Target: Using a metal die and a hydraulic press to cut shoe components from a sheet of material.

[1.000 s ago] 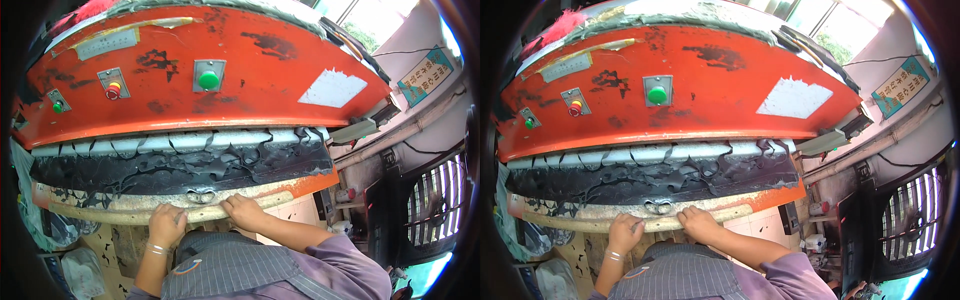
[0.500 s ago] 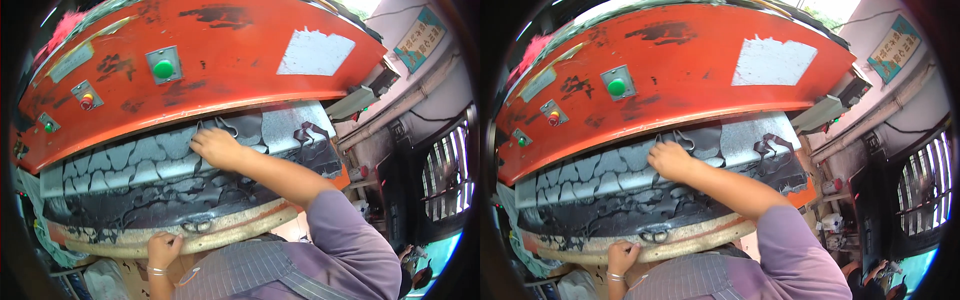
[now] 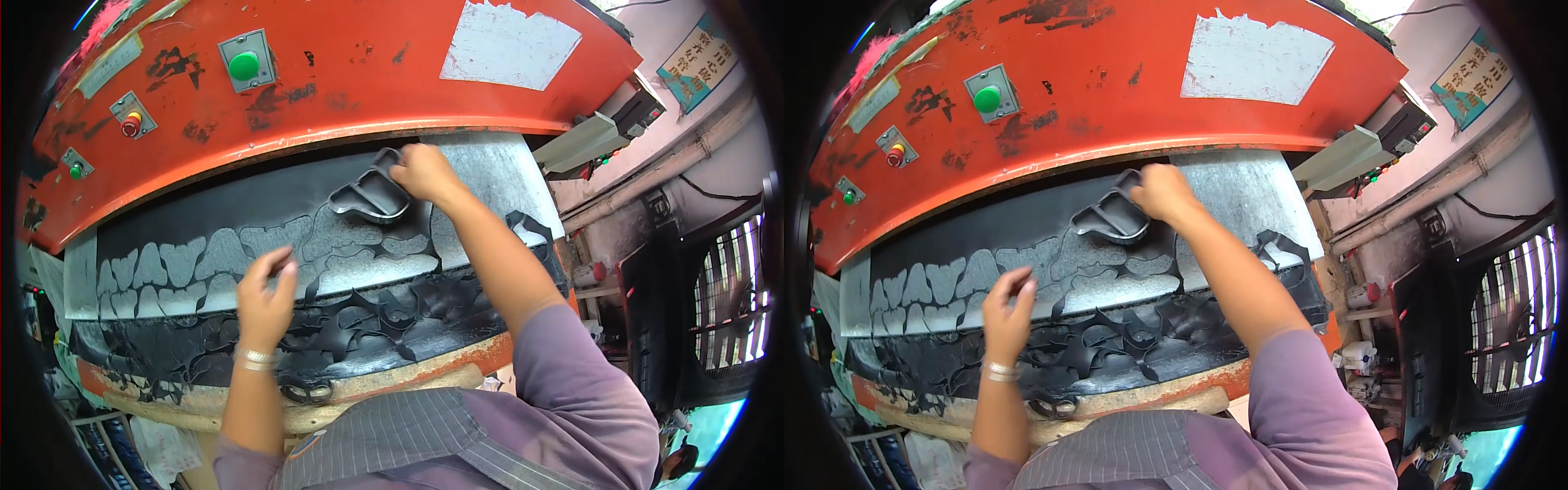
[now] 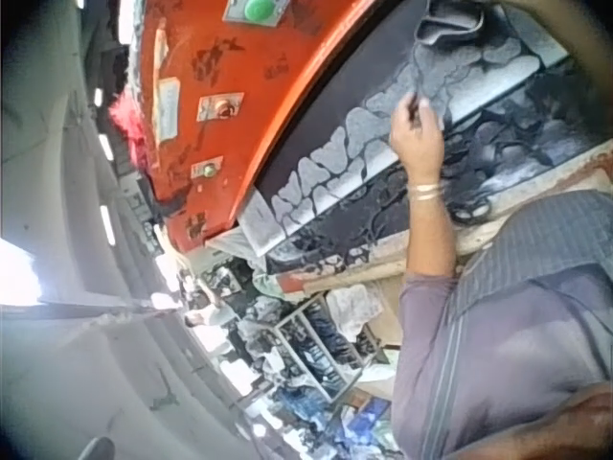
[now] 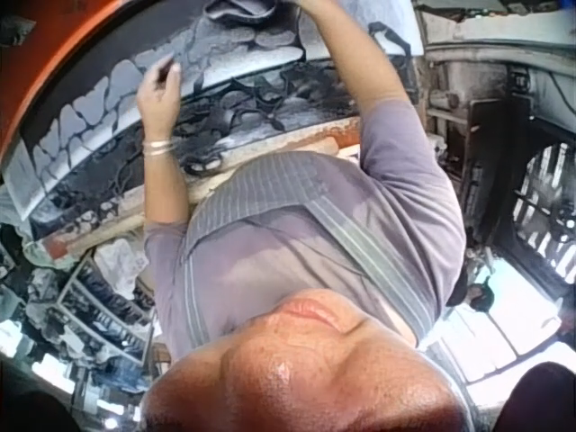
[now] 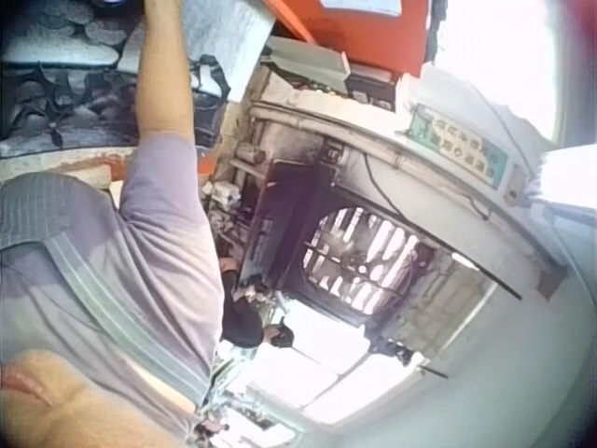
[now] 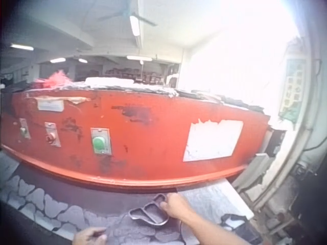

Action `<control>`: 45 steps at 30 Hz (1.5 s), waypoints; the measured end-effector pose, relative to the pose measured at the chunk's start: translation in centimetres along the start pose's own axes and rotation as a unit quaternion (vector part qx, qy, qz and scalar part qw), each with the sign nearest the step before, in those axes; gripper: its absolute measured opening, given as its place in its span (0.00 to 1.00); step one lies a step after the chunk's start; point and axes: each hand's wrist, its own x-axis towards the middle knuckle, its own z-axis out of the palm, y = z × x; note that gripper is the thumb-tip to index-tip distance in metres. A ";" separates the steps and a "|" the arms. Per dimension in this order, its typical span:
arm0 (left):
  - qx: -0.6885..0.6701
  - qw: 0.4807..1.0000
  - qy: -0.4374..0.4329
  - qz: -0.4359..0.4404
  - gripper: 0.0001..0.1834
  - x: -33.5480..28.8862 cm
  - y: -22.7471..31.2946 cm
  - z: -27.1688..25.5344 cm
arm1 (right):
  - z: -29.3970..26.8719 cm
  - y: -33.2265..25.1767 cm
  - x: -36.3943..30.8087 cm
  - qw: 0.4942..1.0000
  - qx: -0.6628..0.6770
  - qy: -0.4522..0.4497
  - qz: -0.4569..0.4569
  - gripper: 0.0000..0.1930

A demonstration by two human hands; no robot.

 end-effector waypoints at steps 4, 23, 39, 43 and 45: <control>-0.025 0.994 -0.095 -0.040 0.31 3.3 0.2 7.6 | 2.2 4.2 -2.5 0.965 0.189 0.002 0.181 0.14; 0.102 0.989 -0.103 -0.022 0.42 3.1 -1.3 12.2 | 5.0 7.6 -8.5 0.976 0.061 0.134 -0.158 0.41; -0.075 0.997 0.018 0.031 0.39 5.5 -5.2 7.2 | 2.8 8.1 -9.8 0.969 0.015 0.217 -0.116 0.53; -0.066 0.965 0.248 -0.059 0.33 10.1 -10.9 -6.4 | 1.3 1.1 -11.0 0.958 0.116 0.183 -0.187 0.42; 0.002 0.928 0.372 -0.034 0.34 12.2 -15.4 -15.6 | 0.8 -4.9 -8.8 0.941 0.115 0.175 -0.266 0.38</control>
